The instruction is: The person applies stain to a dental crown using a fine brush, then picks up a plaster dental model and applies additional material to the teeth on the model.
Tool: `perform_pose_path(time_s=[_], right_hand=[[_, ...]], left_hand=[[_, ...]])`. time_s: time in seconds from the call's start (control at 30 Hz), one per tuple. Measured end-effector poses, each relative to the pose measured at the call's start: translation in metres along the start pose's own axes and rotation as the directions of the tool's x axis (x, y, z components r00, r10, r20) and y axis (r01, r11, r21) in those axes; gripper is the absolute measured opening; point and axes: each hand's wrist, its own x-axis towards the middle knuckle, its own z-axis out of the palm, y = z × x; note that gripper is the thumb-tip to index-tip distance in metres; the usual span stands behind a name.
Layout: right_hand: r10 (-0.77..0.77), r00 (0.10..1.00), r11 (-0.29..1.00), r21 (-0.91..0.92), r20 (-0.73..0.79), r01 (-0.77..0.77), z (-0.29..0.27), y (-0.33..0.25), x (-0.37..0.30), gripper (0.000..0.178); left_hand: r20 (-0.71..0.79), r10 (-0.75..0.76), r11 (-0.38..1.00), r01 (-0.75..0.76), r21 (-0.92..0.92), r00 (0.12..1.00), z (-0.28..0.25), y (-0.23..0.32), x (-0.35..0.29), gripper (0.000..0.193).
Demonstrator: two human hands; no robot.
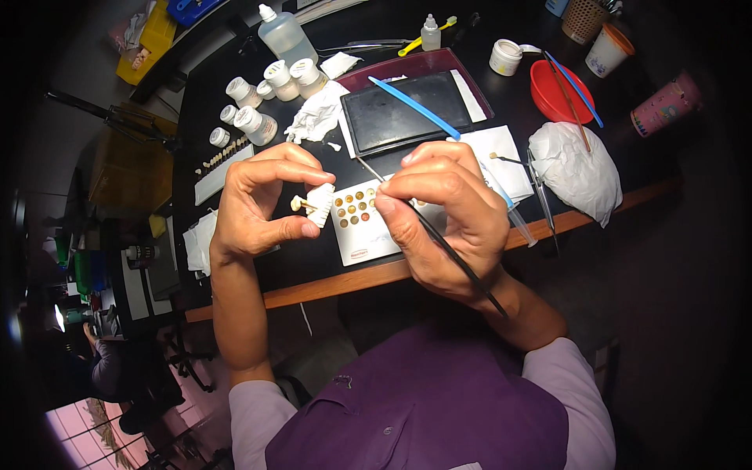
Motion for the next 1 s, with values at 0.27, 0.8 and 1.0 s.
perform_pose_path(time_s=[0.27, 0.8, 1.0], right_hand=[[-0.117, 0.991, 0.991, -0.055, 0.058, 0.120, 0.011, -0.005, 0.010, 0.011], [-0.051, 0.999, 0.895, -0.444, -0.010, 0.041, -0.032, -0.001, -0.017, 0.012], [-0.052, 0.998, 0.863, -0.503, -0.021, 0.034, -0.042, -0.002, -0.028, 0.014]], left_hand=[[0.017, -0.082, 0.995, 0.083, -0.064, 0.997, -0.003, 0.003, -0.003, 0.054], [0.022, -0.104, 0.966, 0.106, -0.236, 0.994, -0.010, -0.015, -0.007, 0.045], [0.031, -0.079, 0.937, 0.085, -0.338, 0.996, -0.007, -0.021, -0.006, 0.047]])
